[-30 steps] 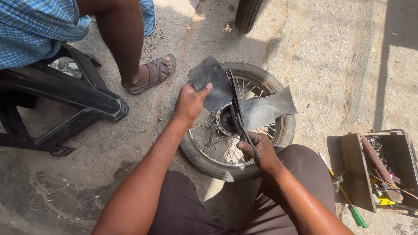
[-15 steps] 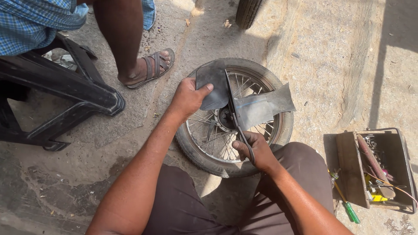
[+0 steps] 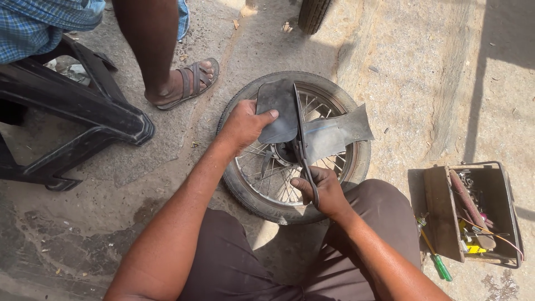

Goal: Cutting and applying rubber patches to a motorcycle inner tube on a wheel.

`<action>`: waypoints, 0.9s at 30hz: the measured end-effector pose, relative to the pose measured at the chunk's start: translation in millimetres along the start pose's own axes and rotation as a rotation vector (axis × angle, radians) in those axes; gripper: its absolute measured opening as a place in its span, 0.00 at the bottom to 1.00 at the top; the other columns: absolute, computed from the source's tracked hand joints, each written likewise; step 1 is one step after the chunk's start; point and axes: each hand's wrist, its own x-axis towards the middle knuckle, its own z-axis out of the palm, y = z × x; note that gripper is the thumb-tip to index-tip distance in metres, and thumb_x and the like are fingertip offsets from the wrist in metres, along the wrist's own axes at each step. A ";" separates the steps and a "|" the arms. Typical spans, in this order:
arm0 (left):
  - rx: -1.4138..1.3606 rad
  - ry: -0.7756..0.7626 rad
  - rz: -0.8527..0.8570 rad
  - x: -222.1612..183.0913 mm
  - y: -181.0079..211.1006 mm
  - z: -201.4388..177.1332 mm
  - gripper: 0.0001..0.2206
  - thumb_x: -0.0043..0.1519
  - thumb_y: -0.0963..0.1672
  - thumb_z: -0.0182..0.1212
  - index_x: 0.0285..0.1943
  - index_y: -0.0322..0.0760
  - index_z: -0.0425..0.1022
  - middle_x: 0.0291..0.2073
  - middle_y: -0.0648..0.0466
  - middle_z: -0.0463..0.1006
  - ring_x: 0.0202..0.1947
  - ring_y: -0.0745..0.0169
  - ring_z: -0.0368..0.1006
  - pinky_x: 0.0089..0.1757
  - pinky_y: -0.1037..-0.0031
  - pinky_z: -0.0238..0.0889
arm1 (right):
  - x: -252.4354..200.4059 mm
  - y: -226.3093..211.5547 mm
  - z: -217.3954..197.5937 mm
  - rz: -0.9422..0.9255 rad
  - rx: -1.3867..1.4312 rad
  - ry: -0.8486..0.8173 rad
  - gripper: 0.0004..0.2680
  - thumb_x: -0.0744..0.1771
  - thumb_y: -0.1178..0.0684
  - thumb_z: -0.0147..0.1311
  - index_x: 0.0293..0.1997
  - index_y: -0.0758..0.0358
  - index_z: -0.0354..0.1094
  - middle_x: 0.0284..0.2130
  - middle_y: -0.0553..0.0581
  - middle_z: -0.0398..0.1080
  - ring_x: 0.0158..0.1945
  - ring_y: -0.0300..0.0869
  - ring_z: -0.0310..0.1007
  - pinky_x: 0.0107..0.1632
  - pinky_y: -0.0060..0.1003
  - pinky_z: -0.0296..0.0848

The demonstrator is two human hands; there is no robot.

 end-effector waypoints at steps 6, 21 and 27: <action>0.029 -0.070 -0.066 -5.2 -0.5 3.3 0.12 0.61 0.41 0.63 0.49 0.24 0.78 0.37 0.46 0.85 0.34 0.64 0.81 0.39 0.71 0.75 | 4.7 -4.9 -0.4 0.016 0.053 -0.012 0.13 0.65 0.44 0.63 0.33 0.66 0.71 0.17 0.49 0.68 0.20 0.33 0.69 0.25 0.28 0.67; -0.044 -0.202 -0.151 -5.5 -8.5 10.7 0.14 0.59 0.41 0.65 0.52 0.24 0.77 0.40 0.44 0.84 0.38 0.62 0.81 0.43 0.69 0.75 | 6.0 -14.4 -1.5 0.037 0.074 0.122 0.14 0.65 0.43 0.63 0.33 0.68 0.72 0.17 0.49 0.67 0.19 0.33 0.66 0.24 0.30 0.68; -0.025 -0.222 -0.157 -5.5 -11.5 7.1 0.15 0.60 0.41 0.65 0.52 0.24 0.77 0.39 0.45 0.84 0.39 0.62 0.81 0.43 0.70 0.75 | 2.7 -22.2 -8.2 -0.072 0.077 0.051 0.17 0.68 0.37 0.56 0.36 0.66 0.69 0.23 0.51 0.67 0.28 0.35 0.70 0.34 0.32 0.71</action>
